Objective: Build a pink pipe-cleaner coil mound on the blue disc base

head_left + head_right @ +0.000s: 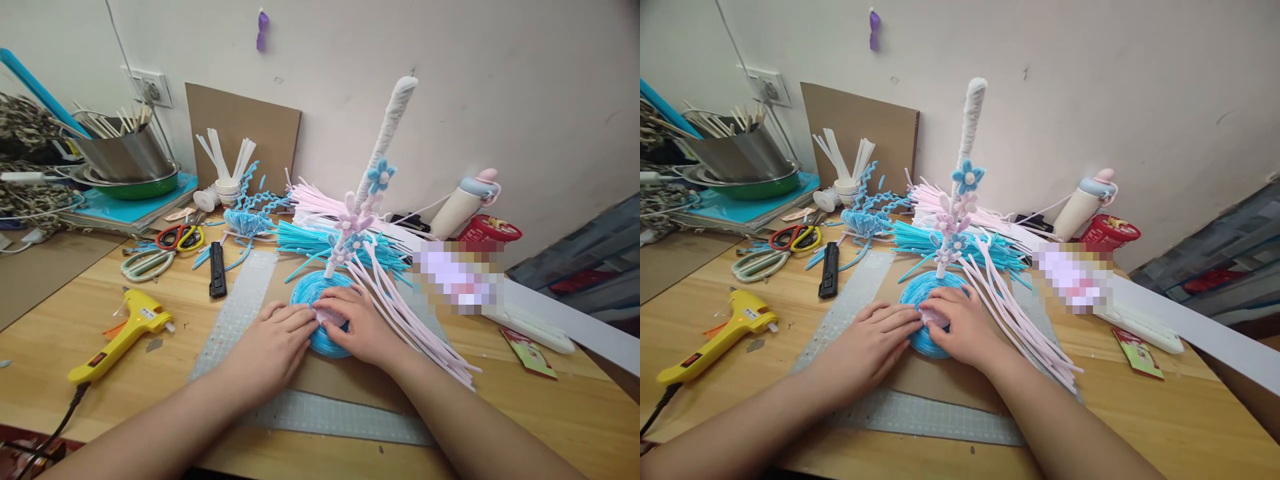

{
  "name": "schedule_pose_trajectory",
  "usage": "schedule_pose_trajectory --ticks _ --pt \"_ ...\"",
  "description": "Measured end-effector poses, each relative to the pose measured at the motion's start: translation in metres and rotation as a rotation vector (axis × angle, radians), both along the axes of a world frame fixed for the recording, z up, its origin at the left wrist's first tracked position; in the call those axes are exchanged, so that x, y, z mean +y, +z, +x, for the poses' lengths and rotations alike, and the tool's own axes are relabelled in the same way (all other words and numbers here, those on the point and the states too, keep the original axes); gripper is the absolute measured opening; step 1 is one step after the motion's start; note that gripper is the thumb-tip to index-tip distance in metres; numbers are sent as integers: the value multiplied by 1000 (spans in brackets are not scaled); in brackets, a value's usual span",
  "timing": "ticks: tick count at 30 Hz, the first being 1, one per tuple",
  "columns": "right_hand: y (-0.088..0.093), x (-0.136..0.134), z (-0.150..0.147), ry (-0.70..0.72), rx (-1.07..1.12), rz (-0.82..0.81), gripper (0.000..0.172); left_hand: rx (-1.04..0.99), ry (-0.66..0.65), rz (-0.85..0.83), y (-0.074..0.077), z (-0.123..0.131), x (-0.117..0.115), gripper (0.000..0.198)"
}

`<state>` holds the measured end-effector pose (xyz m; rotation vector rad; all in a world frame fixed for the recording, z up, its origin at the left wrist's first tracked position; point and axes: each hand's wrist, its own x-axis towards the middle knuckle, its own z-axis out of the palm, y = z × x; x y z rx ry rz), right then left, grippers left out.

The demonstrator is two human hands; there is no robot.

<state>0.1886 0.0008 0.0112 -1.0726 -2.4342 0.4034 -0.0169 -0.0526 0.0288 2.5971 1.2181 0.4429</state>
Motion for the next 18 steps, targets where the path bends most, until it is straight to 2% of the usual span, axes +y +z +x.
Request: schedule_pose_trajectory --ticks 14,18 --pt "0 2 2 8 41 -41 29 -4 -9 171 -3 1 4 30" --pt "-3 5 7 22 229 -109 28 3 -1 198 -2 1 3 31"
